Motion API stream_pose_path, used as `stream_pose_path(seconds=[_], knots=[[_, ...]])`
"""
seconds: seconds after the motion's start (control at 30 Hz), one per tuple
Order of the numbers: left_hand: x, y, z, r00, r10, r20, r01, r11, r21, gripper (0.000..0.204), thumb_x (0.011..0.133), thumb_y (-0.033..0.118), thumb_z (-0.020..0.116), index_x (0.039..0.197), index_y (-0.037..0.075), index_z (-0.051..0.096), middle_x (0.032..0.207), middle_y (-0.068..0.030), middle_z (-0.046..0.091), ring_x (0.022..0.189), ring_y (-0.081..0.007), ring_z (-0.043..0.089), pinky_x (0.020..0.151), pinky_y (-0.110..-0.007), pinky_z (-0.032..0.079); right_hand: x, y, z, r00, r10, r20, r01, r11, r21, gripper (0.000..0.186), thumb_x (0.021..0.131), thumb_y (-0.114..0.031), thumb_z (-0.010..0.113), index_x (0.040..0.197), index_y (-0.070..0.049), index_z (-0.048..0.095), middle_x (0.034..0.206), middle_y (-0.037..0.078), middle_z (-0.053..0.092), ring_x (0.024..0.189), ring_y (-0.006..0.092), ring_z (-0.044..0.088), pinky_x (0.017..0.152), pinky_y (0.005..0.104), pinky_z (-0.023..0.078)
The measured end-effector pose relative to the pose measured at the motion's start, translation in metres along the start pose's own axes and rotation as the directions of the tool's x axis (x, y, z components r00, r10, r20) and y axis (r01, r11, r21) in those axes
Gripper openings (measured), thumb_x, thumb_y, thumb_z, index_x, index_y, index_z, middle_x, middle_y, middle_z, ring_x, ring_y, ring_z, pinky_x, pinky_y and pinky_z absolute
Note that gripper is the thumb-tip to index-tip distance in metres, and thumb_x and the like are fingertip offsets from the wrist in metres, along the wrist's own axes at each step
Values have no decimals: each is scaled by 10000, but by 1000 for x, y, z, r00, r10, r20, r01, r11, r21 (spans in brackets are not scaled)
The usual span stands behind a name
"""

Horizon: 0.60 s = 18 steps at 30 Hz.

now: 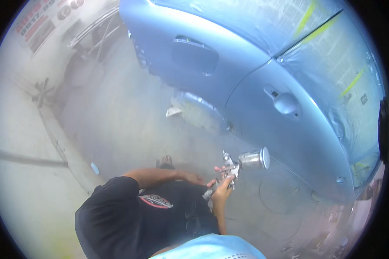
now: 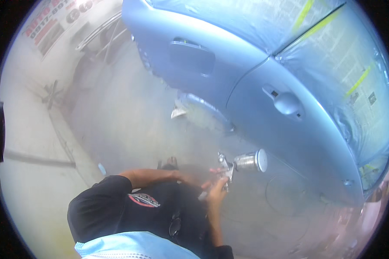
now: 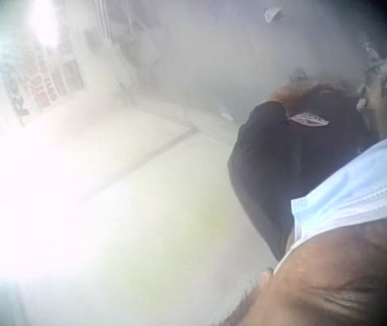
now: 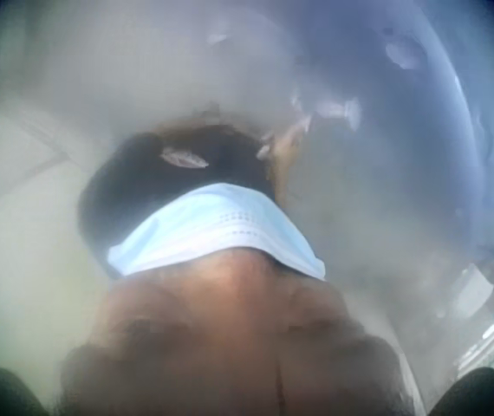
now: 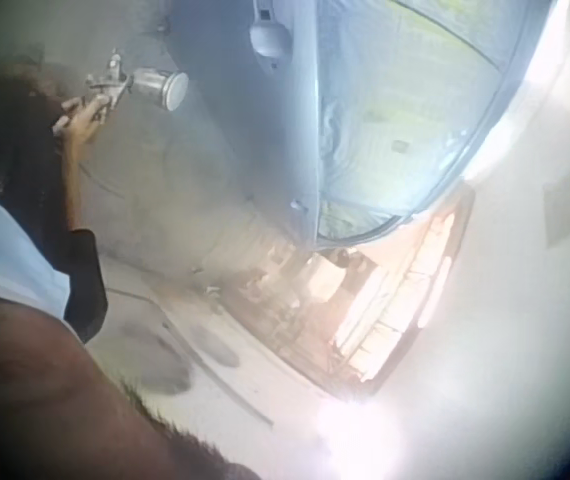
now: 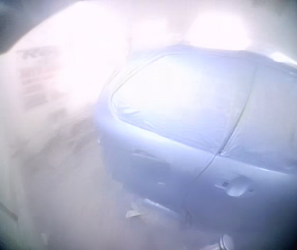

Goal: The person spray paints the side panels and doors of a blue car using a spray gun.

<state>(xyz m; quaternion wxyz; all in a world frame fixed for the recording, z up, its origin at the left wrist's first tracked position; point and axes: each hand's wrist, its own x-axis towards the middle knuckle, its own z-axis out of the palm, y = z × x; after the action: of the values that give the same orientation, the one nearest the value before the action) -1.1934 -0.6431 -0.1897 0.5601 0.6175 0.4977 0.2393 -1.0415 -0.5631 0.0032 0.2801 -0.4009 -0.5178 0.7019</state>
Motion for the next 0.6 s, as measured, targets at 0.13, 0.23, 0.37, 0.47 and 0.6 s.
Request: stream_pose_path(seconds=[0.13, 0.23, 0.37, 0.47, 0.6], knots=[[-17, 16, -29, 970, 18, 242, -11, 999, -33, 694, 944, 615, 522, 1308, 31, 610, 1291, -185, 627, 1191, -331, 602, 1016, -431, 453, -9, -25, 71, 991, -54, -118, 63, 996, 70, 585, 1072, -506, 288, 1293, -9, 500, 1140, 171, 657, 452, 187, 553, 410, 287, 461], [-43, 8, -33, 931, 26, 364, -12, 999, -40, 684, 945, 617, 518, 1295, 39, 620, 1267, -180, 635, 1175, -328, 607, 1009, -430, 456, -20, -48, 117, 970, -162, -180, 178, 981, 76, 574, 1063, -521, 325, 1271, -18, 508, 1135, 174, 657, 448, 195, 559, 389, 284, 463], [-93, -9, -31, 880, 22, 475, 8, 998, -61, 672, 946, 620, 512, 1278, 49, 633, 1235, -175, 644, 1154, -323, 614, 1001, -429, 459, -45, -81, 183, 937, -96, -336, 207, 928, 310, 577, 1053, -535, 359, 1267, -22, 514, 1089, 165, 662, 455, 199, 566, 380, 254, 456], [-144, -26, -37, 846, 1, 533, 42, 997, -70, 663, 947, 623, 508, 1265, 56, 642, 1210, -171, 652, 1139, -319, 619, 995, -429, 462, -68, -72, 216, 901, -149, -407, 298, 895, 332, 591, 1042, -556, 373, 1271, -31, 516, 1039, 152, 661, 437, 184, 537, 364, 232, 436], [-228, -50, -51, 837, -75, 542, 140, 987, -81, 653, 949, 626, 503, 1248, 66, 655, 1178, -165, 661, 1118, -315, 626, 986, -428, 466, -90, -51, 247, 857, -129, -500, 290, 921, 259, 582, 1043, -553, 376, 1289, -46, 520, 994, 135, 663, 410, 159, 485, 323, 236, 386]])
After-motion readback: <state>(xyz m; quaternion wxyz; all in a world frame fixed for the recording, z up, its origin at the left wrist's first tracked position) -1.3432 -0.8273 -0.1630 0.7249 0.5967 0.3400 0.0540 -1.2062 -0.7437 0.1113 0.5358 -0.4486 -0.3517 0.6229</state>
